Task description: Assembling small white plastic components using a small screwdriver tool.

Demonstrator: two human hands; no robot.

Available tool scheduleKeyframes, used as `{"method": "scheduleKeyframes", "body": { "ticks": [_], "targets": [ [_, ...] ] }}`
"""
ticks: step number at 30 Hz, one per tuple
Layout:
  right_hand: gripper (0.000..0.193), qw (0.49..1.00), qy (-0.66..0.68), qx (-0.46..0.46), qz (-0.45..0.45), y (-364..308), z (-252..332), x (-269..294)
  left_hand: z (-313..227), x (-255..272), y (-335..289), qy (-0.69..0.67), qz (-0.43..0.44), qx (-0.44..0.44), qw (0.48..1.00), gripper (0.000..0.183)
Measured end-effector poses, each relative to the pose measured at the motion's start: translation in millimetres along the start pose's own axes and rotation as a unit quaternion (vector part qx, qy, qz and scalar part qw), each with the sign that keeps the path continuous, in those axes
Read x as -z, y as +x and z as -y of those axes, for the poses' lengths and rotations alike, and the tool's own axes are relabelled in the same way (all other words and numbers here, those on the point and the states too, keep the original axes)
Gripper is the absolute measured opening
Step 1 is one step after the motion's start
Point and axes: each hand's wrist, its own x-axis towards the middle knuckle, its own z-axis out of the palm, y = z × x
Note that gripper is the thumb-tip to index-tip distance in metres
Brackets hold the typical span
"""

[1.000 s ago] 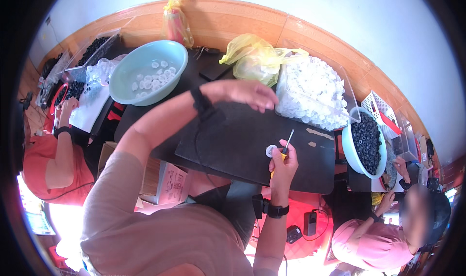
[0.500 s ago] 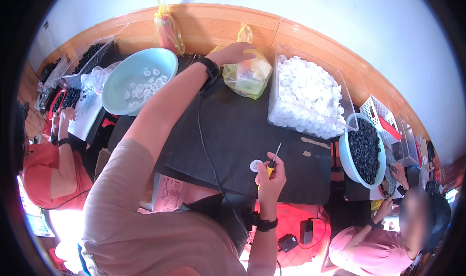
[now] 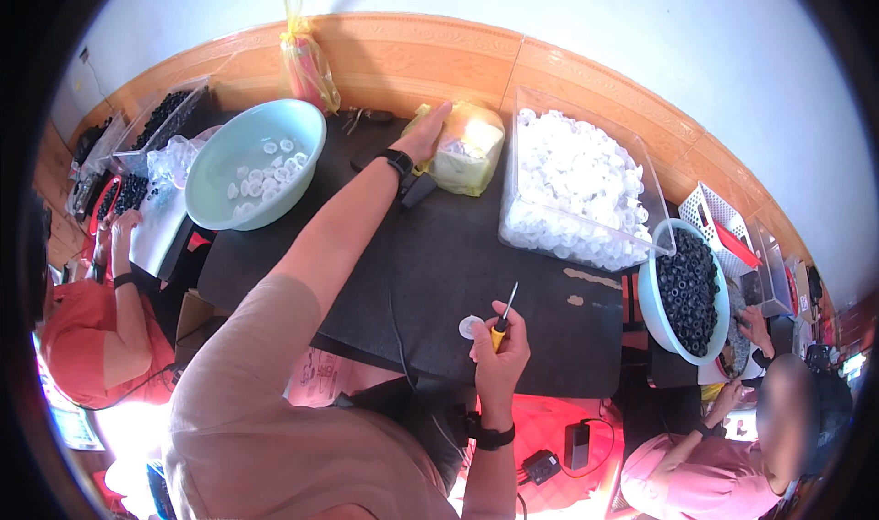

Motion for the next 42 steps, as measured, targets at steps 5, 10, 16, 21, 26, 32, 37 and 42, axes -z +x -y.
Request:
{"method": "scheduleKeyframes", "body": {
  "ticks": [5,10,16,21,26,32,37,42],
  "targets": [
    [0.036,1.0,-0.005,-0.006,-0.001,-1.1,-1.5,-1.0,15.1,-6.1,4.3,0.107,-0.032,-0.022,0.993,0.048],
    [0.036,1.0,-0.003,0.005,-0.023,-3.7,-3.9,6.5,-4.2,-47.9,-7.9,0.347,-0.057,0.02,0.936,0.05],
    [0.036,1.0,-0.01,0.016,-0.012,-2.3,-4.3,1.5,-31.0,-19.6,-0.9,0.448,-0.111,-0.094,0.882,0.047],
    [0.035,1.0,-0.006,0.017,-0.01,-1.0,-2.2,-3.8,-69.8,-2.1,-14.2,0.513,-0.145,-0.123,0.837,0.037],
    [0.035,0.999,0.006,0.027,-0.029,-0.3,-4.9,4.6,-116.2,-73.9,-70.0,0.495,-0.106,-0.291,0.812,0.031],
    [0.033,0.997,0.013,0.028,-0.071,-1.6,-3.4,6.5,-117.9,-167.2,-215.4,0.411,0.249,-0.167,0.861,0.024],
    [0.034,0.995,0.04,0.04,-0.088,1.0,-10.6,5.9,-57.9,-167.8,-287.3,0.337,0.373,0.038,0.864,0.038],
    [0.033,0.99,0.088,0.048,-0.102,2.9,-13.0,10.8,-5.6,-156.6,-295.9,0.12,0.359,0.142,0.915,0.036]
  ]
}}
